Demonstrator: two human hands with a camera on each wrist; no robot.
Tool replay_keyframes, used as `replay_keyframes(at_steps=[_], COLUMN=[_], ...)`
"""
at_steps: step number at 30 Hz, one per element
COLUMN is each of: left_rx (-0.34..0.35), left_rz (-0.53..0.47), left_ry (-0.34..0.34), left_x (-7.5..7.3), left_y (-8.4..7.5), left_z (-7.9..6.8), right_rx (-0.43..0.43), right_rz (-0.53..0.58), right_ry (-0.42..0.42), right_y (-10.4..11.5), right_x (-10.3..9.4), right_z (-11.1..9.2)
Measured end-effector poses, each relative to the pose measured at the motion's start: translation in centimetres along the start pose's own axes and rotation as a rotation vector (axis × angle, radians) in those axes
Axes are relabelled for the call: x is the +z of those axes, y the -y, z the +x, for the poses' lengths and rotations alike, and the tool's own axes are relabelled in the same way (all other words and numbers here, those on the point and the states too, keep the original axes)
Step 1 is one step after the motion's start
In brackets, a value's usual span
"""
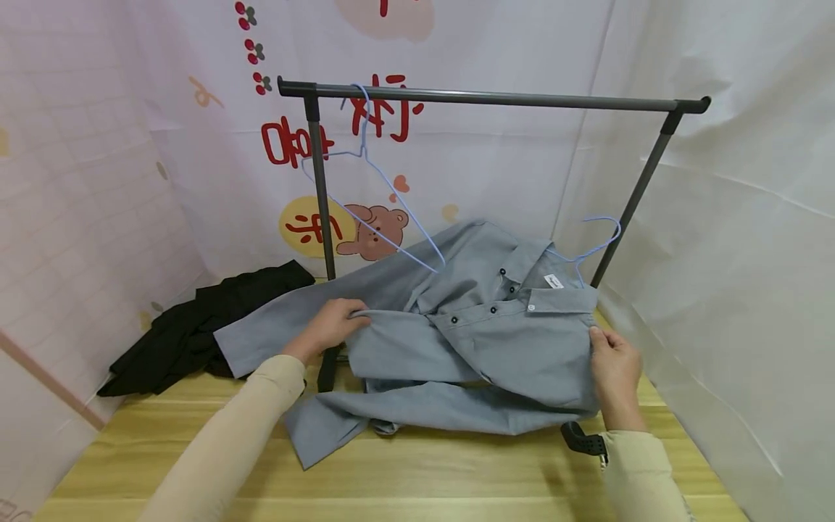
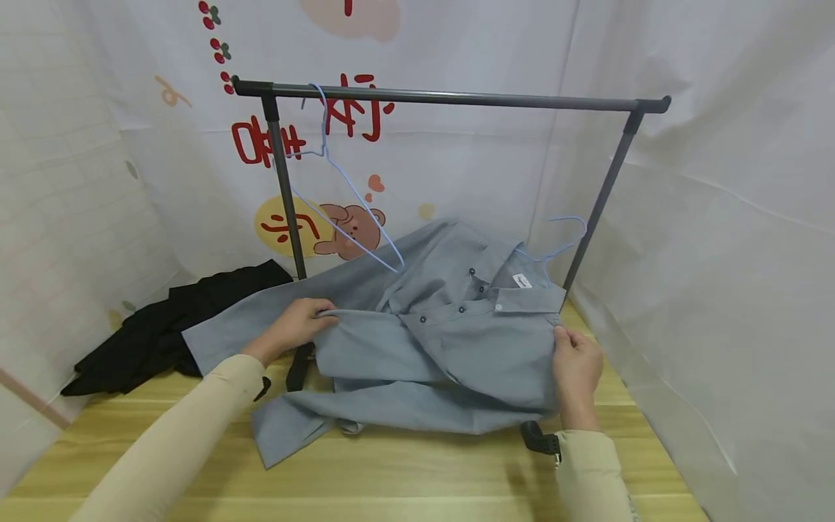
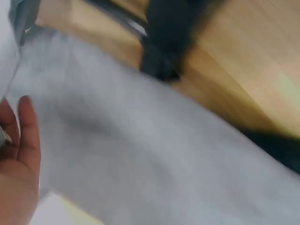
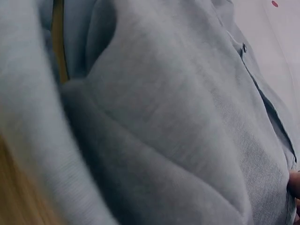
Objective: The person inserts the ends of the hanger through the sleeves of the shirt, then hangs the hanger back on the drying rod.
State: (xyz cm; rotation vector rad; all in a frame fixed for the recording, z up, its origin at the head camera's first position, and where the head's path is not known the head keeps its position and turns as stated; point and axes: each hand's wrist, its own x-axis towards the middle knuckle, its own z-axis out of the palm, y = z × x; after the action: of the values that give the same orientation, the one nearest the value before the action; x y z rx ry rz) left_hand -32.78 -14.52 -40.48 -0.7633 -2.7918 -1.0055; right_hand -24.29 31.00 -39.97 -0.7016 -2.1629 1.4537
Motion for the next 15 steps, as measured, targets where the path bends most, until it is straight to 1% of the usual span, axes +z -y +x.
replay_keyframes(at_steps=[4, 7, 9, 10, 11, 12, 13, 14, 15], left_rx=[-0.103, -0.171, -0.215, -0.236, -0.247, -0.254, -0.250, -0.241, -0.222], left_rz=[-0.040, -0.047, -0.035, -0.036, -0.047, -0.060, -0.066, -0.078, -0.099], left_ry=[-0.122, -0.207, -0.239, -0.238, -0.221, -0.187, -0.134, -0.062, 0.032], left_x=[-3.0, -4.6, -5.2, -5.5, -5.6, -5.7, -5.7, -5.6, -5.4], left_y=[1.1, 2.5, 3.4, 3.9, 4.3, 4.5, 4.7, 4.8, 4.7], left_z=[-2.6, -4.7, -5.9, -6.5, -7.1, -7.6, -8.0, -8.4, -8.7], right_rx=[0.027, 0.038, 0.048, 0.048, 0.048, 0.054, 0.057, 0.052, 0.051], right_rz=[0.017, 0.031, 0.044, 0.046, 0.047, 0.050, 0.053, 0.054, 0.051], right_ry=[-0.014, -0.046, -0.074, -0.084, -0.092, -0.100, -0.104, -0.110, -0.116], right_y=[0.0, -0.1, -0.1, -0.2, -0.3, -0.3, -0.4, -0.4, -0.5], right_x=[-0.3, -0.4, -0.5, -0.6, -0.6, -0.6, -0.6, -0.6, -0.5], right_z=[0.3, 0.6, 0.9, 1.0, 1.2, 1.3, 1.3, 1.4, 1.5])
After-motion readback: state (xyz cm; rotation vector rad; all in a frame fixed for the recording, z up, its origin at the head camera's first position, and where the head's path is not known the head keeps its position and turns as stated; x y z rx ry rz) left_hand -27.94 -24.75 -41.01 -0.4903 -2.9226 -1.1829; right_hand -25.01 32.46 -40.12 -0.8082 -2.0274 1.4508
